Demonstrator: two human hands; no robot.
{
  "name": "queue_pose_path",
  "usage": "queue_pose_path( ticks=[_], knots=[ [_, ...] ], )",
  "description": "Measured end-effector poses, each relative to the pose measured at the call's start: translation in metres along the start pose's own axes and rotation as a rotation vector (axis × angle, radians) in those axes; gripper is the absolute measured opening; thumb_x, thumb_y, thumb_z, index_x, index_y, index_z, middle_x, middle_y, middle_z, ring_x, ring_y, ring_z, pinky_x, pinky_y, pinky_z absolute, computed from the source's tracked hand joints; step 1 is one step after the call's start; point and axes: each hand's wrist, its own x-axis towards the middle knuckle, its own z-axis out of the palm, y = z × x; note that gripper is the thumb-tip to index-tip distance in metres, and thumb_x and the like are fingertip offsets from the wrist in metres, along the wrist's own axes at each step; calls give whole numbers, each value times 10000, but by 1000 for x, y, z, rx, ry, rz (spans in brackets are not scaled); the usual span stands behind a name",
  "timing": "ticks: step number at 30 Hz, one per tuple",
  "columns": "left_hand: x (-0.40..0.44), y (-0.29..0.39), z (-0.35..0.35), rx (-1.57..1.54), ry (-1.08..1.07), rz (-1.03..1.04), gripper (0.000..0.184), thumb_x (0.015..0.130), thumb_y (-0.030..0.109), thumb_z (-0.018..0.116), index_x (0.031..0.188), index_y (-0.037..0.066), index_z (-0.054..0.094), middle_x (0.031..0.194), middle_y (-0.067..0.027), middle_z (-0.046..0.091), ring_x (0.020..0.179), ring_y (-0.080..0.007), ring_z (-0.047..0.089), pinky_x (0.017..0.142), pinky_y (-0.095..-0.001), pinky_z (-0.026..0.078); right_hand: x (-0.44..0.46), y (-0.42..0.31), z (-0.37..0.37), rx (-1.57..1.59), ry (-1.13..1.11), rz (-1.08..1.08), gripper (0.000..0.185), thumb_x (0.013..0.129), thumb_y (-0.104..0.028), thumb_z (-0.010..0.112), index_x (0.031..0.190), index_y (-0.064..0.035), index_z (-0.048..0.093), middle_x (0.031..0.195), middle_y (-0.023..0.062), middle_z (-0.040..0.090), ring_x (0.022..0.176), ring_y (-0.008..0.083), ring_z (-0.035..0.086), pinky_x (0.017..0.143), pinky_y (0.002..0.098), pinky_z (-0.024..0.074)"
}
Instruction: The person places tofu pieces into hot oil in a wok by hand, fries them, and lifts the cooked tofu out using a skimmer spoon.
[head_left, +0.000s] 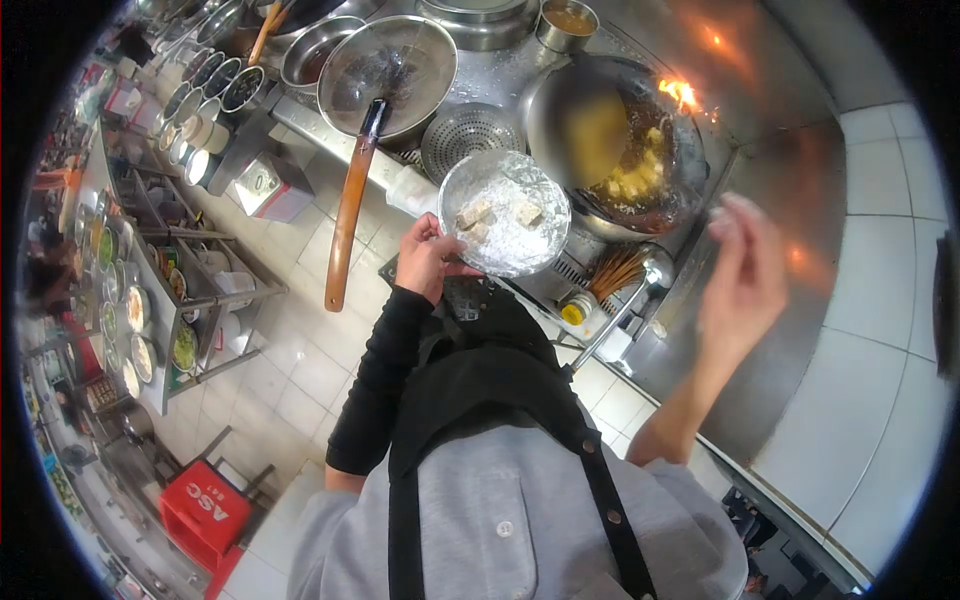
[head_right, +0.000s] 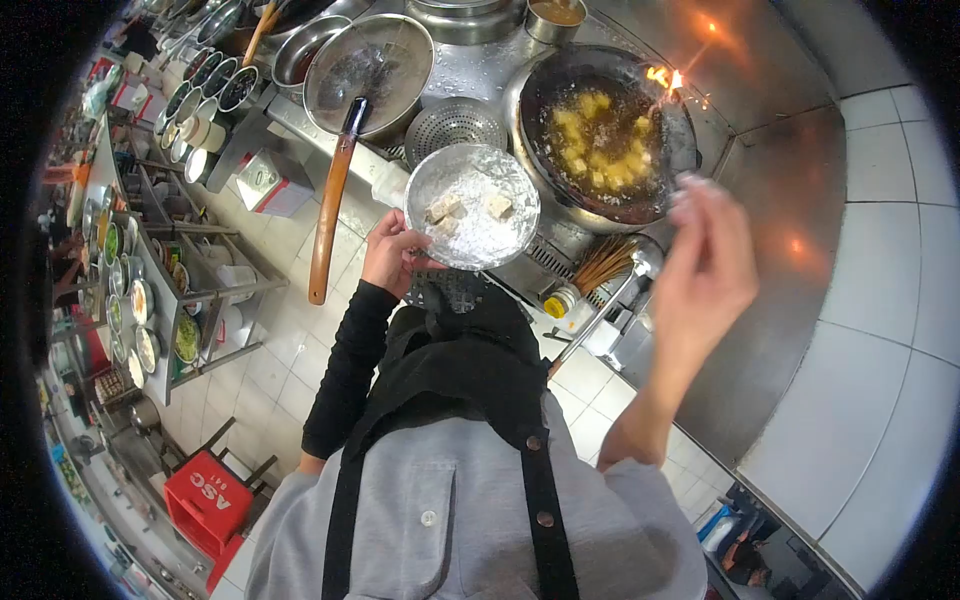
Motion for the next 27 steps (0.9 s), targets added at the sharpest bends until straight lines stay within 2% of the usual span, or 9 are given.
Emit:
queue_pose_path(
  ticks=[3, 6, 10, 13, 14, 17, 18, 22, 27],
  knots=[
    [0, 6, 11, -15, -23, 42, 243, 809, -107, 597, 887, 71, 451, 883, -73, 550, 798, -260, 671, 617, -471, 670, -42, -4, 26, 147, -209, 59, 211, 946, 36, 611, 1125, 1, 717, 1079, 110, 726, 938, 172, 694, 819, 310, 561],
    [1, 10, 23, 14, -50, 74, 259, 804, -118, 611, 891, 61, 446, 896, -76, 538, 835, -281, 684, 613, -473, 674, -73, 28, 74, 322, -425, 327, 347, 972, -112, 659, 1300, -8, 617, 1139, 171, 706, 998, 227, 697, 825, 347, 571],
    [12, 0, 28, 141, -75, 186, 248, 798, -111, 635, 872, 33, 447, 1006, -114, 497, 825, -308, 688, 577, -455, 676, -77, 72, 147, 51, -487, 455, 491, 933, -239, 720, 1319, 22, 564, 1076, 226, 677, 976, 335, 687, 831, 425, 557],
    [18, -16, 34, 213, -114, 225, 229, 801, -97, 640, 855, 12, 446, 1087, -140, 454, 769, -314, 682, 544, -445, 674, -85, 112, 200, -64, -439, 127, 441, 875, -171, 722, 1246, 26, 585, 1061, 233, 663, 976, 386, 658, 882, 451, 527],
    [23, -17, 34, 183, -144, 164, 229, 802, -95, 638, 857, 17, 446, 1072, -136, 465, 764, -311, 681, 543, -452, 673, -85, 113, 201, -17, -484, 139, 390, 825, -65, 677, 1197, 16, 593, 1097, 232, 638, 1023, 412, 633, 924, 465, 507],
    [32, -12, 37, 101, -154, 63, 228, 806, -91, 630, 862, 33, 447, 1016, -122, 498, 747, -305, 679, 552, -475, 672, -69, 84, 176, 111, -650, 178, 427, 803, 9, 630, 1228, -11, 597, 1147, 226, 614, 1069, 408, 624, 939, 478, 499],
    [32, -11, 36, 76, -144, 36, 227, 807, -90, 627, 863, 38, 448, 996, -117, 509, 742, -302, 678, 557, -484, 672, -71, 84, 173, 133, -667, 38, 458, 802, 42, 628, 1251, -40, 599, 1206, 215, 574, 1105, 420, 604, 962, 481, 493],
    [37, -11, 36, 99, -179, -21, 209, 814, -84, 612, 882, 49, 466, 954, -90, 551, 760, -280, 678, 585, -504, 669, -89, 85, 188, 76, -808, -101, 460, 832, -12, 695, 1277, -68, 593, 1266, 235, 516, 1128, 459, 577, 990, 488, 489],
    [45, -4, 31, 131, -165, -26, 184, 833, -80, 587, 917, 52, 489, 972, -88, 582, 786, -250, 684, 620, -505, 671, -85, 96, 190, 167, -817, 15, 497, 845, -39, 704, 1320, -62, 558, 1216, 241, 518, 1140, 446, 576, 988, 463, 495]
  ],
)
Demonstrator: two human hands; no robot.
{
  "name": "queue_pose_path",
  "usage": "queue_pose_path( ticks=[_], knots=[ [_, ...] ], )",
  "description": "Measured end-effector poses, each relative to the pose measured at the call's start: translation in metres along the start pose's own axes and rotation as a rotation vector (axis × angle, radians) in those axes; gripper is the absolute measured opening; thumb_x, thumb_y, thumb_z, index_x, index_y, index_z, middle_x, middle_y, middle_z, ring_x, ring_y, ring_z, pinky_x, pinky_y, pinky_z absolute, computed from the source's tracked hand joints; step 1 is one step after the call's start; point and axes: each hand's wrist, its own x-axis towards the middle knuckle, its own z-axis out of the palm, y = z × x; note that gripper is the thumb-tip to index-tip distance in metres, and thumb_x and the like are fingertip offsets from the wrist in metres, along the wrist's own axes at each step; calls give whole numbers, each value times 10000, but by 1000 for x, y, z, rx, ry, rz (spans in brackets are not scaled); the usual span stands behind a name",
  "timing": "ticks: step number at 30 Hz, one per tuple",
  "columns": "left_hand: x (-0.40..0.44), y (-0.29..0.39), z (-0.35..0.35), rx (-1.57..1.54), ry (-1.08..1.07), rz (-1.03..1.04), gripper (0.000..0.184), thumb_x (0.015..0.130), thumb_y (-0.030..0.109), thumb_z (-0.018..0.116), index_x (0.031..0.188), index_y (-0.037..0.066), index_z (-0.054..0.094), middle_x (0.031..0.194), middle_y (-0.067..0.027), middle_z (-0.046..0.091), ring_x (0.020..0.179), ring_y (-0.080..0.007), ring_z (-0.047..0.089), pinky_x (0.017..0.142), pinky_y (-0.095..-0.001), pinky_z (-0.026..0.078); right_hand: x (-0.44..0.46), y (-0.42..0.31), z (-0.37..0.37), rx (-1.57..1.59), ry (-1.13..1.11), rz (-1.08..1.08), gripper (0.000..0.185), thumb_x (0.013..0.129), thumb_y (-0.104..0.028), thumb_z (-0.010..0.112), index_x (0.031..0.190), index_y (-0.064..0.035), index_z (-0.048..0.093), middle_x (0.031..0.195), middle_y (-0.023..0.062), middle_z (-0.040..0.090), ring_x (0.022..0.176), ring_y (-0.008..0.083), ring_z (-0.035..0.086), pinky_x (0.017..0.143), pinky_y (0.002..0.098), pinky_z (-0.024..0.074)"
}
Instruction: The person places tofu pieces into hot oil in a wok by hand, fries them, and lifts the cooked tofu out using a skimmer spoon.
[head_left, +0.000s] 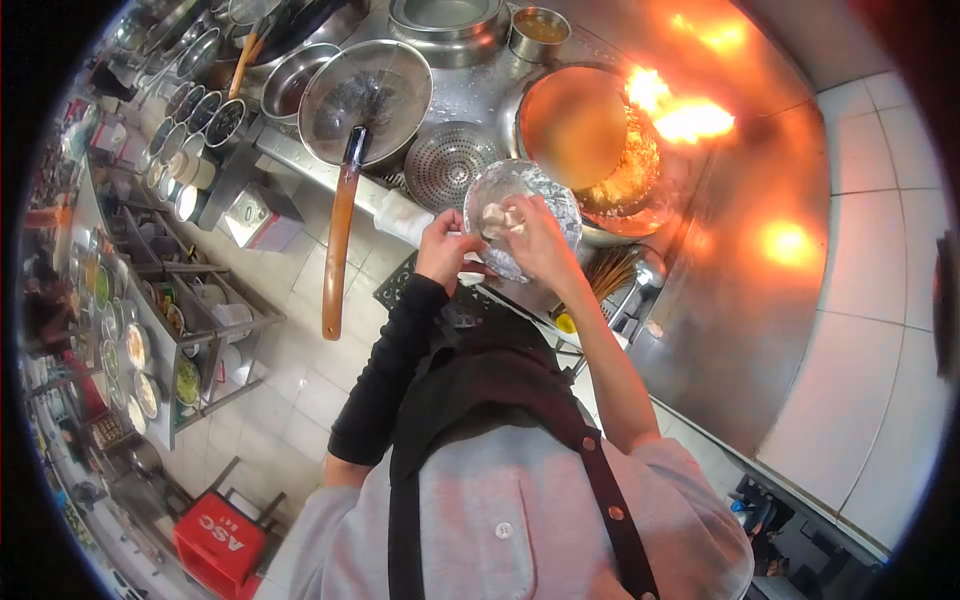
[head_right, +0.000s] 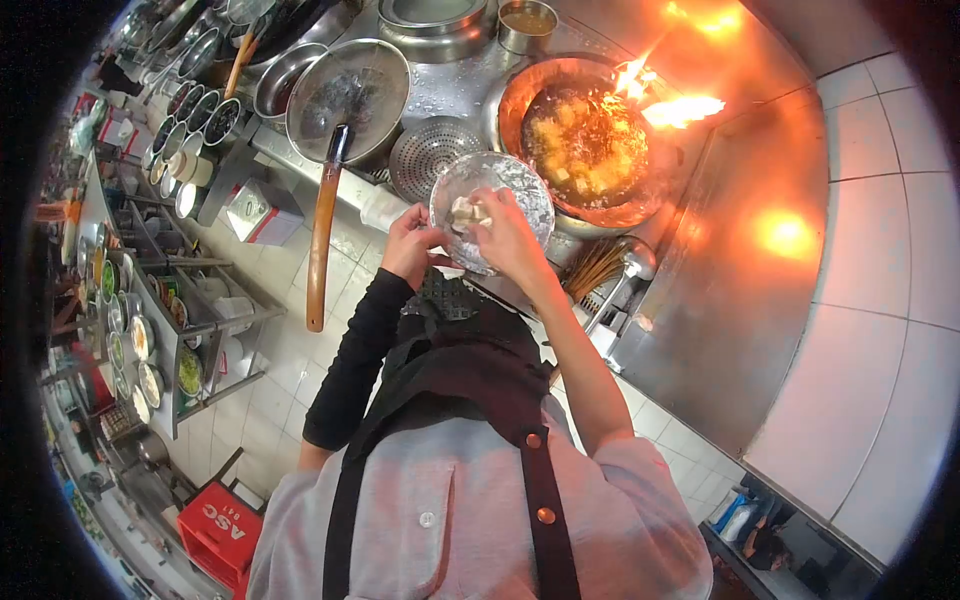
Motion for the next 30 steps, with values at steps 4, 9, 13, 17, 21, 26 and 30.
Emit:
queue_pose_path(
  ticks=[4, 9, 13, 17, 21, 26, 30],
  knots=[
    [3, 1, 9, 10, 2, 21, 205, 820, -82, 600, 899, 62, 478, 934, -75, 570, 801, -252, 685, 616, -496, 671, 2, -2, 3, 31, 38, -22, 489, 854, -75, 697, 1321, -59, 556, 1185, 246, 531, 1111, 451, 592, 975, 473, 499],
    [11, -3, 9, 73, -10, 21, 218, 806, -88, 599, 892, 64, 469, 946, -66, 558, 787, -246, 675, 610, -494, 671, 13, 12, 9, -43, 56, 113, 461, 842, -117, 700, 1285, -56, 589, 1183, 254, 546, 1071, 441, 618, 961, 477, 508],
    [11, -2, 12, 52, 6, 21, 219, 805, -89, 601, 888, 65, 468, 940, -62, 549, 785, -246, 671, 604, -489, 670, 13, 36, -15, 74, 125, 203, 424, 821, -126, 707, 1232, -59, 630, 1131, 252, 594, 1052, 435, 630, 961, 481, 508],
    [13, -5, 15, 47, -9, -10, 219, 806, -91, 605, 884, 61, 468, 930, -61, 544, 792, -243, 665, 591, -480, 668, 8, 26, -11, 115, 139, 168, 460, 811, -112, 701, 1262, -81, 615, 1117, 243, 636, 1073, 441, 627, 965, 488, 503],
    [15, -4, 22, 55, -15, 3, 225, 801, -92, 617, 875, 60, 468, 929, -60, 544, 788, -237, 664, 584, -477, 666, -6, 14, -23, -117, 31, 205, 505, 811, -94, 713, 1302, -79, 593, 1145, 247, 607, 1111, 445, 614, 962, 489, 502],
    [9, 0, 34, 114, -23, 49, 238, 789, -88, 636, 858, 64, 467, 897, -58, 539, 772, -233, 665, 569, -460, 663, -12, -4, -29, -97, 52, 184, 460, 849, -121, 723, 1291, -69, 605, 1168, 243, 586, 1118, 452, 599, 953, 498, 492],
    [7, 0, 38, 98, -30, 1, 253, 778, -74, 660, 834, 68, 459, 879, -61, 529, 741, -233, 649, 540, -437, 660, -6, 15, -15, -34, 123, 103, 370, 869, -109, 721, 1231, -75, 652, 1125, 223, 601, 1096, 457, 596, 934, 498, 494]
  ],
)
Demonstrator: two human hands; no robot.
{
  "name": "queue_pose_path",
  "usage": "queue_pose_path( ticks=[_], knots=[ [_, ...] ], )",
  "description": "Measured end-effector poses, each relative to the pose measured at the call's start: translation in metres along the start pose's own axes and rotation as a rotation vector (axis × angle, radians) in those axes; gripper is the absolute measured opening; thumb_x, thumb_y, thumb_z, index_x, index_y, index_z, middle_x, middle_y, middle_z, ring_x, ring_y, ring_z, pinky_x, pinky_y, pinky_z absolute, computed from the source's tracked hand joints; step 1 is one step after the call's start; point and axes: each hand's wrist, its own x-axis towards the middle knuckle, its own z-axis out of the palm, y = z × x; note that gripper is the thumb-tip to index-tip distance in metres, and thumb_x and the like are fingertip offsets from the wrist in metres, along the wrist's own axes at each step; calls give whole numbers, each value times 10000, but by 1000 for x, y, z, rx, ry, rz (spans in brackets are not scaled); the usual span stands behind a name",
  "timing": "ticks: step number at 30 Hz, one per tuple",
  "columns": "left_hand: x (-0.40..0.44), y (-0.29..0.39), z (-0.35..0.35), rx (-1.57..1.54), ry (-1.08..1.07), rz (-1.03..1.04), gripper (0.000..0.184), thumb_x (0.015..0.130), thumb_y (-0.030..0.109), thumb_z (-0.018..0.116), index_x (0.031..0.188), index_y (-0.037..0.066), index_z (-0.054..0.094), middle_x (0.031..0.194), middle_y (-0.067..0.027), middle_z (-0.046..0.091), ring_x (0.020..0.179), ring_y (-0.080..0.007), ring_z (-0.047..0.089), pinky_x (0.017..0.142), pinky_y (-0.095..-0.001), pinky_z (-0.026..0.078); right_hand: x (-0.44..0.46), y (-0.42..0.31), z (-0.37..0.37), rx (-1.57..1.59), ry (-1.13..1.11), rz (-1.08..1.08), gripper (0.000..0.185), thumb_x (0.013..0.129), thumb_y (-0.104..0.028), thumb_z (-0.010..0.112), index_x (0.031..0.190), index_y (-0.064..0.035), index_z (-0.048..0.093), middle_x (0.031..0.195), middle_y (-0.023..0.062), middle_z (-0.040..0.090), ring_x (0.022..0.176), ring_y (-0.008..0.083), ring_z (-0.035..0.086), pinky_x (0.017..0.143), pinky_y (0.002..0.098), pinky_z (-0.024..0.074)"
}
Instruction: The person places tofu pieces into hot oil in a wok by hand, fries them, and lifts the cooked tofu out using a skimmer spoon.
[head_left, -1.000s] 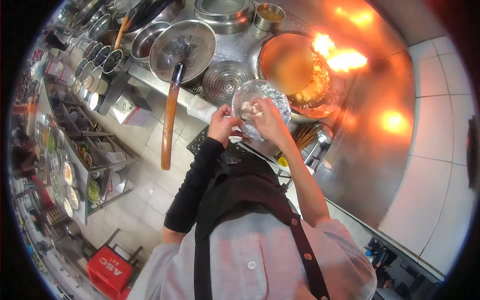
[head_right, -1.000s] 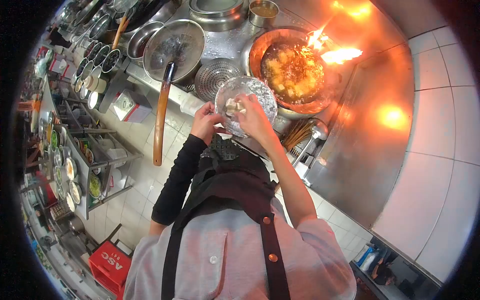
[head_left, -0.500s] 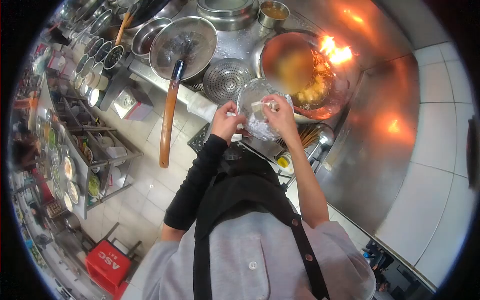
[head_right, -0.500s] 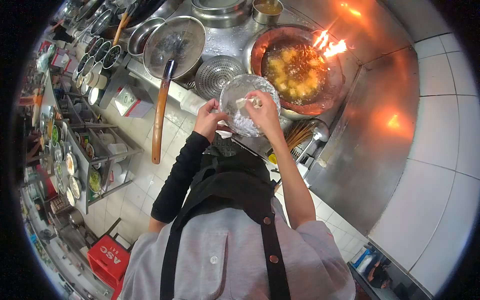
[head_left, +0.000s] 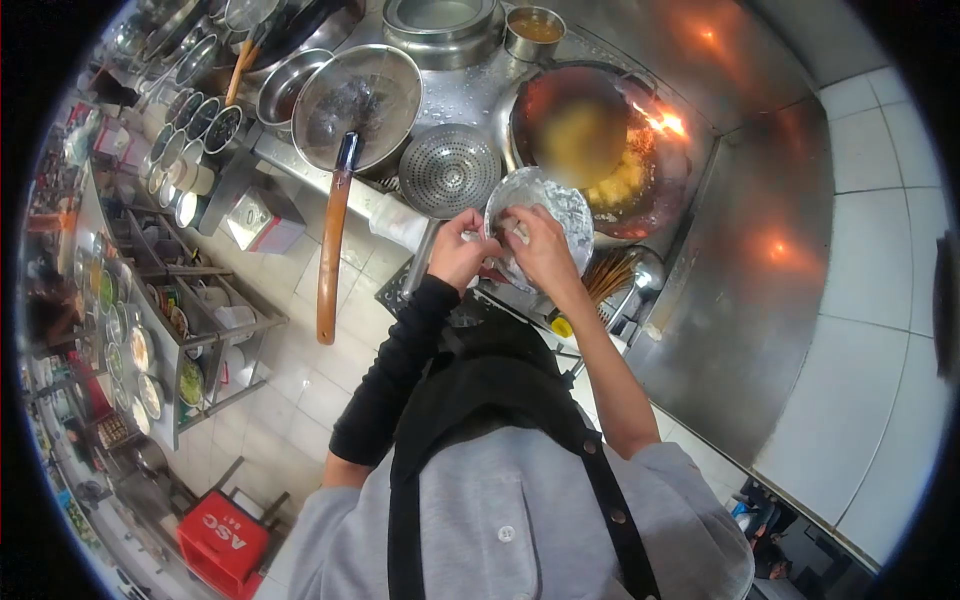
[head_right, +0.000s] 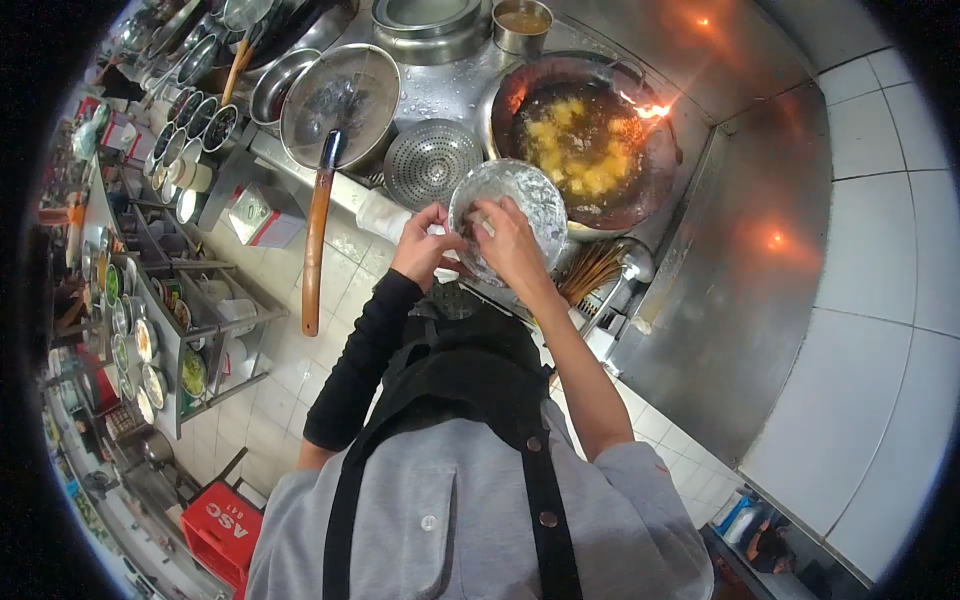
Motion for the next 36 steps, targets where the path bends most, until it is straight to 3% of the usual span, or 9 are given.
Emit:
queue_pose_path(
  ticks=[8, 15, 18, 21, 24, 26, 28, 31, 36],
  knots=[
    [-15, -9, -24, -69, 111, -29, 207, 805, -86, 600, 867, 64, 472, 933, -68, 544, 786, -245, 661, 605, -487, 666, -7, 0, -69, 117, 248, 104, 316, 856, -99, 772, 1164, -76, 705, 1101, 182, 697, 1022, 347, 692, 890, 413, 537],
    [-77, 10, -70, -83, 280, 22, 215, 794, -109, 579, 892, 55, 480, 981, -85, 579, 795, -230, 666, 644, -489, 677, 69, 202, -114, -372, 128, 383, 321, 804, -133, 699, 1115, -72, 750, 1070, 237, 733, 1054, 412, 695, 919, 472, 542],
    [-107, 11, -102, -121, 360, 52, 218, 794, -120, 563, 936, 32, 498, 1007, -107, 609, 773, -219, 670, 665, -492, 684, 118, 268, -127, -433, 193, 253, 307, 854, -139, 672, 1140, -53, 741, 1027, 237, 735, 994, 416, 707, 860, 480, 558],
    [-142, 15, -134, -218, 455, 82, 228, 802, -106, 553, 1003, -2, 528, 1027, -139, 636, 807, -226, 694, 681, -485, 686, 111, 87, -188, -733, 580, 43, 307, 885, -68, 558, 1135, -64, 736, 986, 240, 722, 959, 429, 699, 847, 506, 545],
    [-189, 26, -167, -191, 502, 104, 247, 808, -92, 553, 1036, 1, 531, 1065, -158, 652, 870, -260, 713, 700, -488, 686, 49, -54, -233, -777, 897, -88, 357, 897, -56, 593, 1231, -106, 711, 1153, 162, 731, 1044, 309, 715, 900, 416, 559],
    [-221, 39, -189, -239, 513, 146, 255, 816, -85, 559, 1054, 5, 539, 1083, -159, 654, 903, -267, 713, 696, -486, 683, 5, -98, -240, -375, 992, -518, 303, 999, -55, 526, 1261, -44, 678, 1187, 97, 739, 1060, 219, 717, 913, 345, 564],
    [-261, 49, -230, -311, 568, 206, 241, 827, -82, 570, 1046, 12, 536, 1094, -158, 653, 915, -282, 716, 672, -480, 680, -43, -217, -172, -579, 1163, -290, 312, 1060, -65, 439, 1265, -6, 667, 1205, 119, 733, 1035, 261, 737, 922, 331, 581],
    [-307, 61, -305, -433, 641, 319, 216, 841, -77, 591, 1018, 26, 525, 1101, -148, 644, 923, -300, 717, 635, -474, 674, -51, -302, -71, -373, 1174, -432, 245, 1024, 54, 486, 1188, 168, 627, 1180, 237, 700, 1050, 326, 717, 908, 384, 651],
    [-355, 75, -430, -513, 736, 454, 199, 831, -77, 582, 954, 52, 492, 1046, -139, 635, 899, -263, 697, 674, -506, 668, -4, -394, 75, -12, 750, -323, 281, 1034, -6, 533, 1278, 93, 631, 1262, 189, 677, 1106, 272, 696, 926, 365, 604]
  ],
)
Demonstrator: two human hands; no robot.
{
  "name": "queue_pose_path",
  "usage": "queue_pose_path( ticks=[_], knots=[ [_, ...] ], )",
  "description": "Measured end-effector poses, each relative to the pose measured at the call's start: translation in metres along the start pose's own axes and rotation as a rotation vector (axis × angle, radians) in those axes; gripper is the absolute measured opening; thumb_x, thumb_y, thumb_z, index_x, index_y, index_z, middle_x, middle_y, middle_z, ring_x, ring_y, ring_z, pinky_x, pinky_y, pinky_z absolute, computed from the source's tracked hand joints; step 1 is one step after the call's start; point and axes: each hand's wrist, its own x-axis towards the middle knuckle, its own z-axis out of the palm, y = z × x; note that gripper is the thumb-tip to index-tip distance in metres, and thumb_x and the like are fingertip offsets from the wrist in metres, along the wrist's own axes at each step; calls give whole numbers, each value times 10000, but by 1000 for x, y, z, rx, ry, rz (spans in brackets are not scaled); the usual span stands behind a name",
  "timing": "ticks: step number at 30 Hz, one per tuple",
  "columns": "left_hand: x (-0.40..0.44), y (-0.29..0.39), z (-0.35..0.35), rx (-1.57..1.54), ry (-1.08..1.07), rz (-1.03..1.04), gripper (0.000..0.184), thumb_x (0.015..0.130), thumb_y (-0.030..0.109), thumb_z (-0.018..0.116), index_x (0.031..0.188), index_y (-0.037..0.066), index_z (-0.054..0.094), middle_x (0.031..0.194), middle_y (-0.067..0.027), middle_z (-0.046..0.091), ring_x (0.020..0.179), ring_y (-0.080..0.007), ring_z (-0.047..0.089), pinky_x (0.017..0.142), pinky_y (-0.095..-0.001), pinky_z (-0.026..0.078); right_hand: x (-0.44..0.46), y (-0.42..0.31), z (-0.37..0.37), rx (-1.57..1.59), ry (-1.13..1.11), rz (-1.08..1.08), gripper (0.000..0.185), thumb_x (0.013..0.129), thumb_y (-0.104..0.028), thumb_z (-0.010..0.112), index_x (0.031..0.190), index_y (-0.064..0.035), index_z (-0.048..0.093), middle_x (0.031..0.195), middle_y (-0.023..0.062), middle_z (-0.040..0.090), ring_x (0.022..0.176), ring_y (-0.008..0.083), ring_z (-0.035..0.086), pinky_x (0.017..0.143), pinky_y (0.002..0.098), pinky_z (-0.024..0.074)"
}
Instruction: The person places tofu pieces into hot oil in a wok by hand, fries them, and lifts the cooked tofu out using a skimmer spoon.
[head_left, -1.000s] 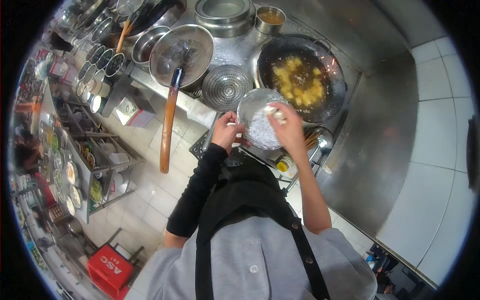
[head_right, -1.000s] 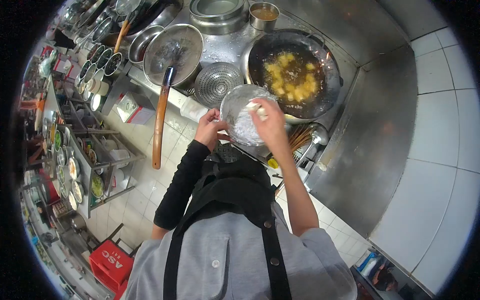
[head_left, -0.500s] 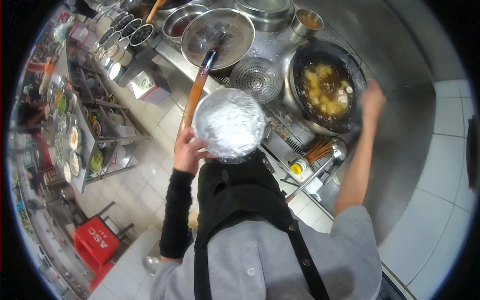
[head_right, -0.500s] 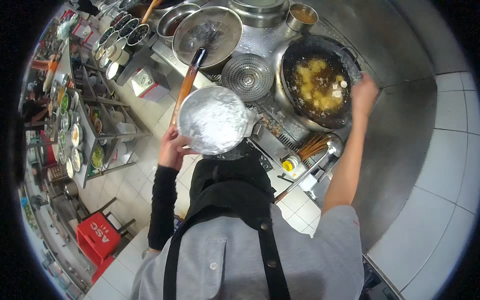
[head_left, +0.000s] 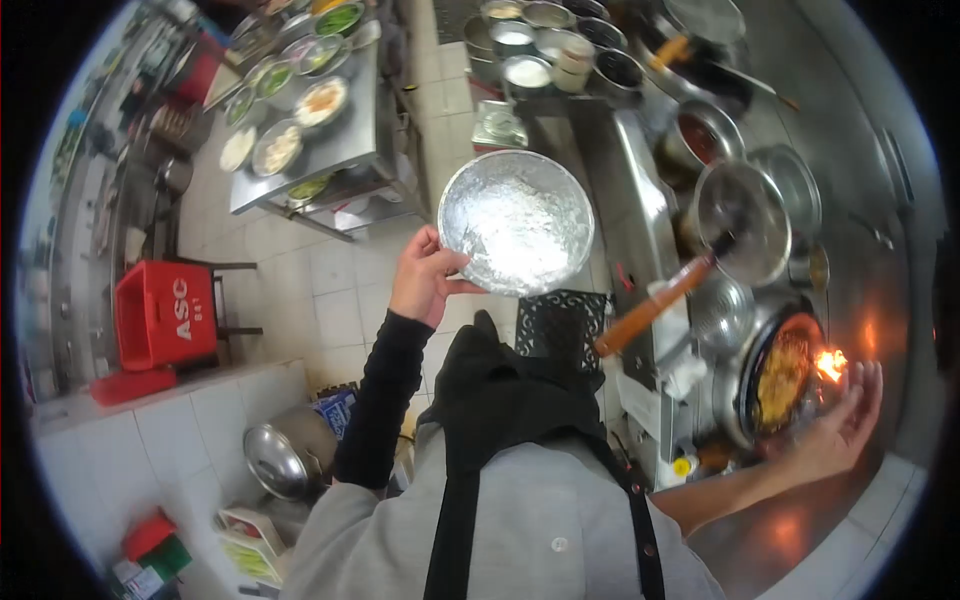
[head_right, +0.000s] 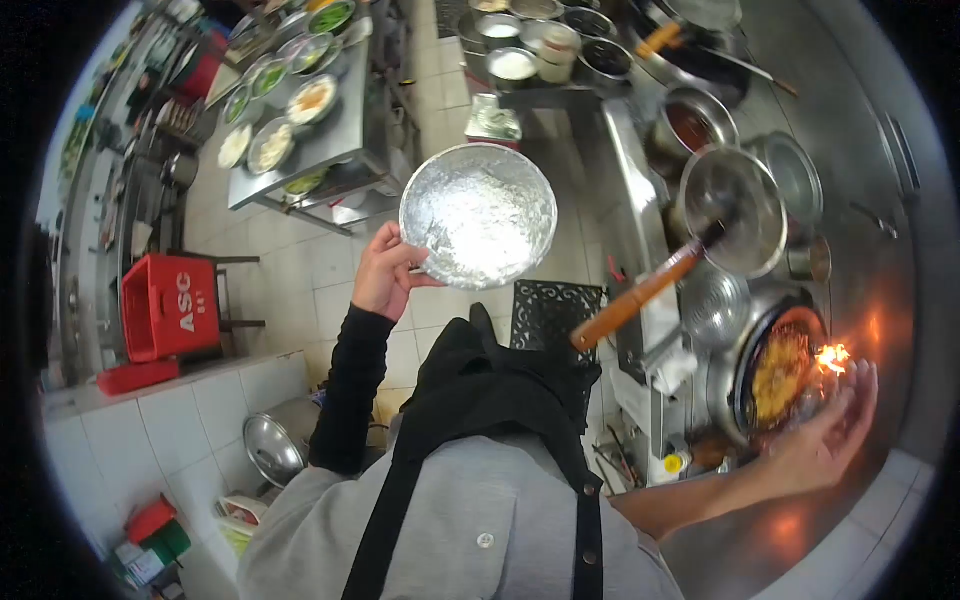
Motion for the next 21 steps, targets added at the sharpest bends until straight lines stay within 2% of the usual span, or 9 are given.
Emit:
queue_pose_path(
  ticks=[2, 5, 9, 12, 14, 21],
  knots=[
    [22, 23, -36, -36, 78, 37, 199, 829, -82, 576, 953, 44, 484, 1031, -153, 634, 892, -271, 694, 682, -516, 668, -5, -10, 42, 228, -110, 3, 304, 1037, -17, 541, 1318, 69, 618, 1289, 170, 667, 1123, 249, 684, 927, 355, 590],
    [49, 43, -82, -64, 195, 82, 196, 831, -83, 573, 956, 32, 476, 1022, -171, 631, 898, -292, 690, 708, -530, 667, -11, -12, 101, 359, -280, 101, 310, 1036, -20, 543, 1328, 56, 614, 1307, 160, 657, 1140, 228, 668, 911, 349, 596],
    [73, 63, -137, -112, 315, 135, 235, 831, -62, 583, 1041, 8, 503, 1090, -181, 643, 949, -331, 698, 764, -495, 676, -22, -10, 182, 322, -440, 29, 314, 1043, -37, 535, 1340, 26, 616, 1292, 146, 659, 1136, 210, 660, 888, 331, 595],
    [84, 74, -168, -158, 426, 150, 193, 835, -70, 571, 993, 6, 491, 1058, -197, 630, 938, -342, 676, 782, -551, 660, -31, -13, 241, 352, -515, 108, 310, 1043, -44, 539, 1333, 29, 620, 1302, 140, 656, 1134, 205, 660, 882, 326, 592],
    [90, 80, -191, -179, 463, 149, 204, 836, -55, 568, 1023, -2, 504, 1085, -201, 628, 951, -352, 670, 776, -545, 658, -37, -23, 282, 359, -540, 115, 305, 1041, -48, 547, 1327, 17, 630, 1286, 137, 669, 1113, 204, 671, 867, 321, 592],
    [104, 124, -255, -205, 615, 198, 358, 825, -12, 551, 1180, -19, 508, 1137, -182, 630, 964, -337, 668, 750, -474, 660, -58, -105, 438, 529, -666, 108, 299, 1014, -13, 572, 1300, 9, 654, 1230, 124, 692, 1050, 169, 682, 808, 284, 598]
  ],
)
